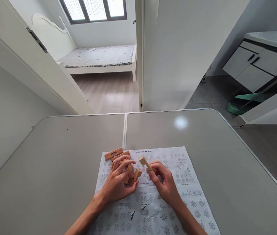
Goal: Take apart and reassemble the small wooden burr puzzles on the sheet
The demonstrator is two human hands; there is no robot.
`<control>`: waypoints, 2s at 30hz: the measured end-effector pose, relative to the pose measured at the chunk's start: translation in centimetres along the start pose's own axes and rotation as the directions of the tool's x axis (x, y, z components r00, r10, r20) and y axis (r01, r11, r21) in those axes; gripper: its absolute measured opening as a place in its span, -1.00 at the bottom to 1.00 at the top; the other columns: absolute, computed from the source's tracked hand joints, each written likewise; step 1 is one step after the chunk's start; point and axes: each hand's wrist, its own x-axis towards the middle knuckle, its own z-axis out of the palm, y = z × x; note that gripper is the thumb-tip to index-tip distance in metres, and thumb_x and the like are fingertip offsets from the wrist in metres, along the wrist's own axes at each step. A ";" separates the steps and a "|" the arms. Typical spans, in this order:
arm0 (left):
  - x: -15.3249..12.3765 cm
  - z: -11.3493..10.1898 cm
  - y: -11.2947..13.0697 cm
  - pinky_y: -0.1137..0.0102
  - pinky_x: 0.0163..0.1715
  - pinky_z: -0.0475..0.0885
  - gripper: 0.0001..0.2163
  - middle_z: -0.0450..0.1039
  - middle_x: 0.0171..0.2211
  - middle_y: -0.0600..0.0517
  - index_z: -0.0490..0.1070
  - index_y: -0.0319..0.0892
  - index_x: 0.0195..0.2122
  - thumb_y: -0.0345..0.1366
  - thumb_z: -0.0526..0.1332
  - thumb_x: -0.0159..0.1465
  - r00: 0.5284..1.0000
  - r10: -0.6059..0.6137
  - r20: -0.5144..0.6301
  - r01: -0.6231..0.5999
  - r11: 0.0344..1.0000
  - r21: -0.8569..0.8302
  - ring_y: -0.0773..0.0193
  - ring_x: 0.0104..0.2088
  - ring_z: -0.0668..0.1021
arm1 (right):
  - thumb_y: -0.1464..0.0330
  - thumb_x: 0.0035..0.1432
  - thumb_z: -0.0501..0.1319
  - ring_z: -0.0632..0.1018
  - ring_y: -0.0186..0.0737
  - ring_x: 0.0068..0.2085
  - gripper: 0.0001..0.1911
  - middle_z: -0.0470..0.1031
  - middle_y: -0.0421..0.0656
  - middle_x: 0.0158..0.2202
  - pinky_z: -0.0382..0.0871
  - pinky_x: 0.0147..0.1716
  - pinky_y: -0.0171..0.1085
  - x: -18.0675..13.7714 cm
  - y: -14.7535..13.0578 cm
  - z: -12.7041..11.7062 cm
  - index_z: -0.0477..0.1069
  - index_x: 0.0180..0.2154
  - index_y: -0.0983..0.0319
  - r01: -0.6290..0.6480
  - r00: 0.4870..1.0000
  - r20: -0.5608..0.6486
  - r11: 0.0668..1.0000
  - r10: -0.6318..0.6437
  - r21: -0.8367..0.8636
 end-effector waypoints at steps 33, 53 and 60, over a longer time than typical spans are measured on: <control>0.8 -3.7 -6.7 0.24 -0.01 0.49 -0.79 0.57 -0.10 -0.05 0.47 -0.10 -0.20 -0.09 0.17 0.40 0.673 -0.621 -0.403 0.507 0.783 -0.360 0.11 -0.08 0.58 | 0.28 0.46 0.19 0.58 -0.13 -0.29 -0.77 0.60 -0.05 -0.21 0.47 -0.32 -0.22 0.0 1.7 0.0 0.55 0.06 0.07 0.386 0.916 0.312 0.763 -0.252 -0.519; 0.6 -3.3 -7.1 0.37 -0.16 0.47 -0.72 0.57 -0.21 0.01 0.49 -0.11 -0.21 0.00 0.23 0.34 0.586 -0.728 -0.355 0.567 0.682 -0.463 0.18 -0.23 0.57 | 0.32 0.46 0.17 0.65 -0.06 -0.20 -0.90 0.64 -0.04 -0.06 0.55 -0.22 -0.13 -0.2 2.1 0.7 0.47 -0.12 0.10 0.315 0.942 0.254 0.840 -0.219 -0.443; 0.5 -3.3 -7.1 0.38 -0.19 0.45 -0.74 0.54 -0.27 0.04 0.49 -0.11 -0.22 -0.02 0.22 0.36 0.603 -0.727 -0.329 0.568 0.681 -0.463 0.21 -0.27 0.55 | 0.41 0.43 0.14 0.63 -0.12 -0.23 -0.85 0.60 -0.03 -0.03 0.53 -0.26 -0.19 0.0 1.2 0.7 0.48 -0.12 0.11 0.280 0.949 0.255 0.872 -0.188 -0.400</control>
